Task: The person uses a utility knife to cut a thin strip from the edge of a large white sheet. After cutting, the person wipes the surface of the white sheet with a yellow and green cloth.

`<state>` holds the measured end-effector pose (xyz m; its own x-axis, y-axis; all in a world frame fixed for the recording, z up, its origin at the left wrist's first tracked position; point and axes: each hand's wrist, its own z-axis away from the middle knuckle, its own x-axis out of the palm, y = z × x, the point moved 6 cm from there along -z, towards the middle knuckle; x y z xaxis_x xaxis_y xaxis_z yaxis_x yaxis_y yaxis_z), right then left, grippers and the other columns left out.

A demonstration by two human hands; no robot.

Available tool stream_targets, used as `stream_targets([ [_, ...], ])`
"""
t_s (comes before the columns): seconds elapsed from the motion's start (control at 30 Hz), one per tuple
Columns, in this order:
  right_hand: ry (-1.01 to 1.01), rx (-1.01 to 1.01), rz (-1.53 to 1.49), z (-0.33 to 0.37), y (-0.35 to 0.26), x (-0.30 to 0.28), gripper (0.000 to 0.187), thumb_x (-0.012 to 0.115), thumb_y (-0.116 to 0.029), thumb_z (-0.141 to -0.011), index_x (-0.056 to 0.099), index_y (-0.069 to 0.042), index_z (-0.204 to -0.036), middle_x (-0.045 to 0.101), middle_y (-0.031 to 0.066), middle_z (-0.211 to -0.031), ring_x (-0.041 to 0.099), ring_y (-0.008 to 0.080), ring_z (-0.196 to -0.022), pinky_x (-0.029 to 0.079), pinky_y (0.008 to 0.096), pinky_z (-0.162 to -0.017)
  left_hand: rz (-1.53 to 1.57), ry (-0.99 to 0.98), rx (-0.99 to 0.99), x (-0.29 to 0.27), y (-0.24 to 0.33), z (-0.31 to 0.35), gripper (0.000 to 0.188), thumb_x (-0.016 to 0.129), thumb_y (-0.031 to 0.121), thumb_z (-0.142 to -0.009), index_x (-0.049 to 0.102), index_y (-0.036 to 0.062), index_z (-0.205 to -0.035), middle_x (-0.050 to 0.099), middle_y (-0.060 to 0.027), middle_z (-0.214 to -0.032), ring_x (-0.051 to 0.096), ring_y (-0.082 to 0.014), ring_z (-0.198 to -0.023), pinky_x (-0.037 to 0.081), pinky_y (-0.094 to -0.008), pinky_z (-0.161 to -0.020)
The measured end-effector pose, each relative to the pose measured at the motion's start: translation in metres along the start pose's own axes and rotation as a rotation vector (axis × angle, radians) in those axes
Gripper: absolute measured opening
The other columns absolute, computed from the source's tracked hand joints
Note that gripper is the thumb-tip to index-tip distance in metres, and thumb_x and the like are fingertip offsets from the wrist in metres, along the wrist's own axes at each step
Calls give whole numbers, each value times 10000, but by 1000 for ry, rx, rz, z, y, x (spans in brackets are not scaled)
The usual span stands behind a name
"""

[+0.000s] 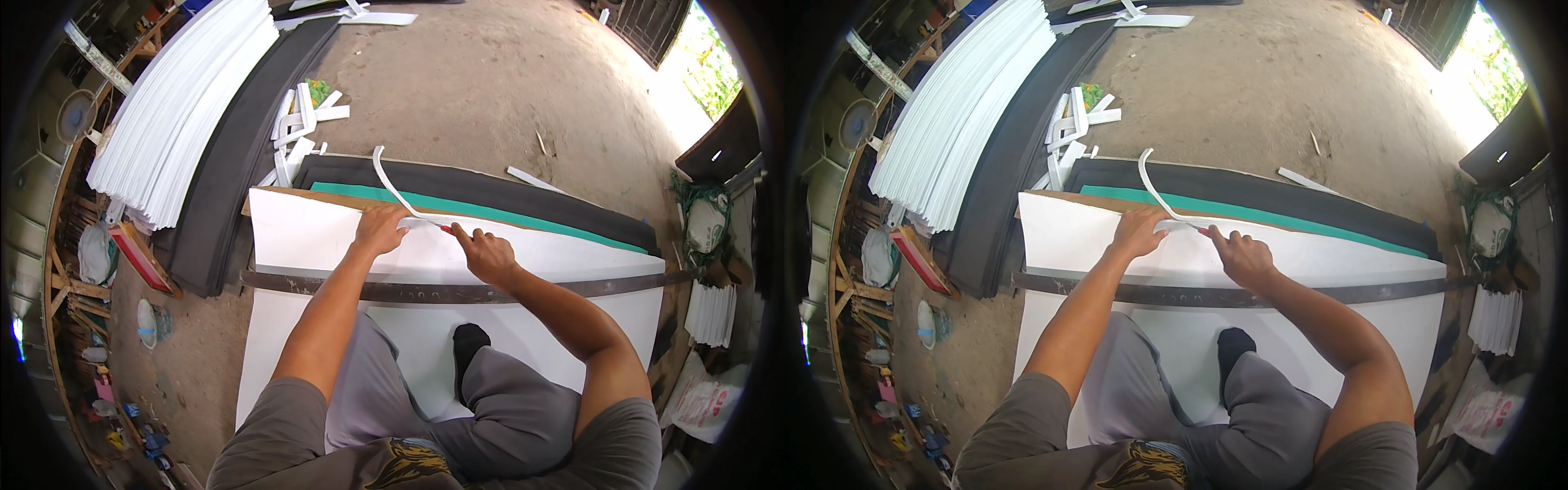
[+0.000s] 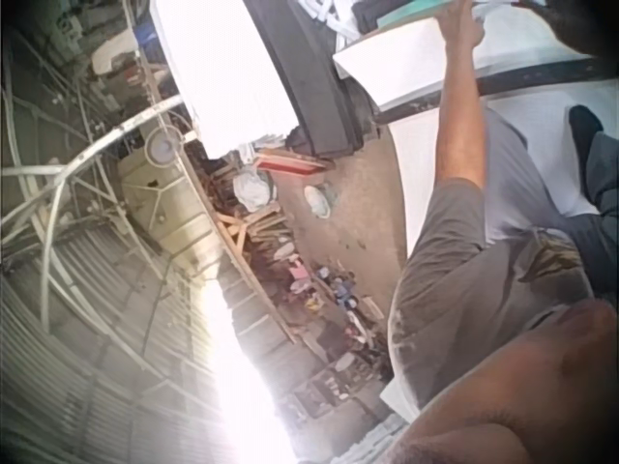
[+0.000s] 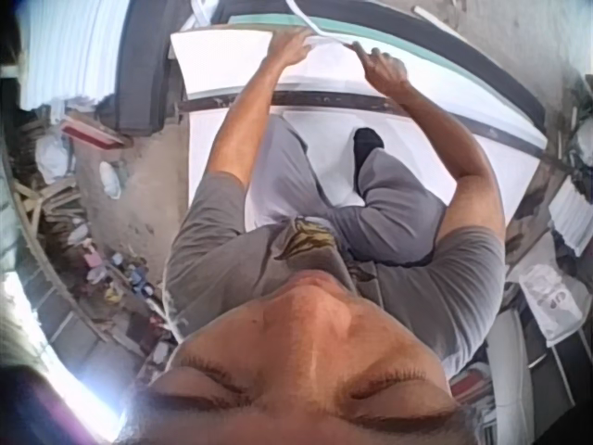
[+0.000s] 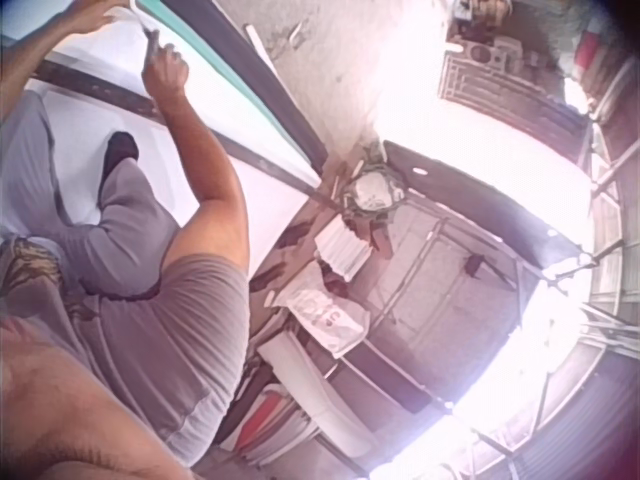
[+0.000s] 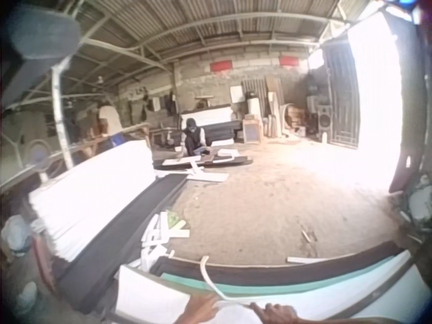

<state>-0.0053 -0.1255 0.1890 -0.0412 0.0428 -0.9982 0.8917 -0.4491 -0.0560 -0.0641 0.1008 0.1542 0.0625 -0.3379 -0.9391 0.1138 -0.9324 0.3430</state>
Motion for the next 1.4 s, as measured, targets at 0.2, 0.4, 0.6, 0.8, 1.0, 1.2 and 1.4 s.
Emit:
stream_targets([
  [0.2, 10, -30, -25, -18, -17, 2, 543, 608, -116, -951, 455, -63, -1469, 678, 159, -882, 733, 290, -753, 577, 411, -536, 67, -40, -53, 0, -1, -7, 357, 785, 220, -850, 711, 151, -1193, 733, -76, -1221, 663, -290, -1173, 487, -455, -989],
  [0.4, -13, -38, -2, -30, -21, 15, 515, 596, -111, -966, 460, -36, -1458, 680, 157, -890, 733, 283, -757, 593, 405, -558, 51, -55, -73, -1, -2, -6, 363, 790, 198, -843, 712, 149, -1194, 730, -70, -1239, 662, -284, -1182, 483, -460, -999],
  [0.6, -66, -13, -1, -42, -26, 13, 476, 574, -125, -984, 485, -15, -1439, 689, 158, -904, 746, 293, -795, 610, 397, -590, 55, -69, -86, -2, -2, -5, 374, 793, 194, -846, 712, 168, -1210, 736, -64, -1226, 673, -275, -1164, 484, -474, -989],
  [0.8, -219, 62, -31, -42, -19, 8, 467, 563, -109, -990, 504, 17, -1436, 713, 191, -987, 760, 301, -854, 624, 400, -643, 18, -111, -98, -7, 8, -2, 450, 780, 215, -862, 694, 202, -1304, 730, -90, -1245, 683, -303, -1148, 518, -452, -975],
  [1.0, -225, 98, 44, -5, 21, 3, 469, 576, -120, -978, 499, 0, -1425, 705, 194, -938, 756, 309, -807, 618, 418, -628, -9, -121, -130, -1, -1, -9, 477, 790, 234, -856, 692, 206, -1321, 720, -79, -1274, 675, -287, -1170, 502, -491, -996],
  [1.2, -98, 70, -8, 13, 41, 9, 459, 586, -113, -952, 498, -95, -1403, 693, 173, -904, 740, 319, -766, 582, 442, -566, -41, -208, -47, 6, 11, -20, 462, 776, 295, -854, 701, 144, -1285, 708, -121, -1258, 650, -326, -1183, 509, -453, -1016],
  [1.4, 33, 22, -45, 14, 27, 6, 532, 597, -108, -934, 473, -112, -1452, 679, 165, -896, 731, 316, -767, 577, 444, -562, -7, -42, 27, 23, 15, -14, 511, 776, 371, -850, 687, 141, -1298, 684, -104, -1303, 609, -319, -1246, 449, -483, -1068],
])
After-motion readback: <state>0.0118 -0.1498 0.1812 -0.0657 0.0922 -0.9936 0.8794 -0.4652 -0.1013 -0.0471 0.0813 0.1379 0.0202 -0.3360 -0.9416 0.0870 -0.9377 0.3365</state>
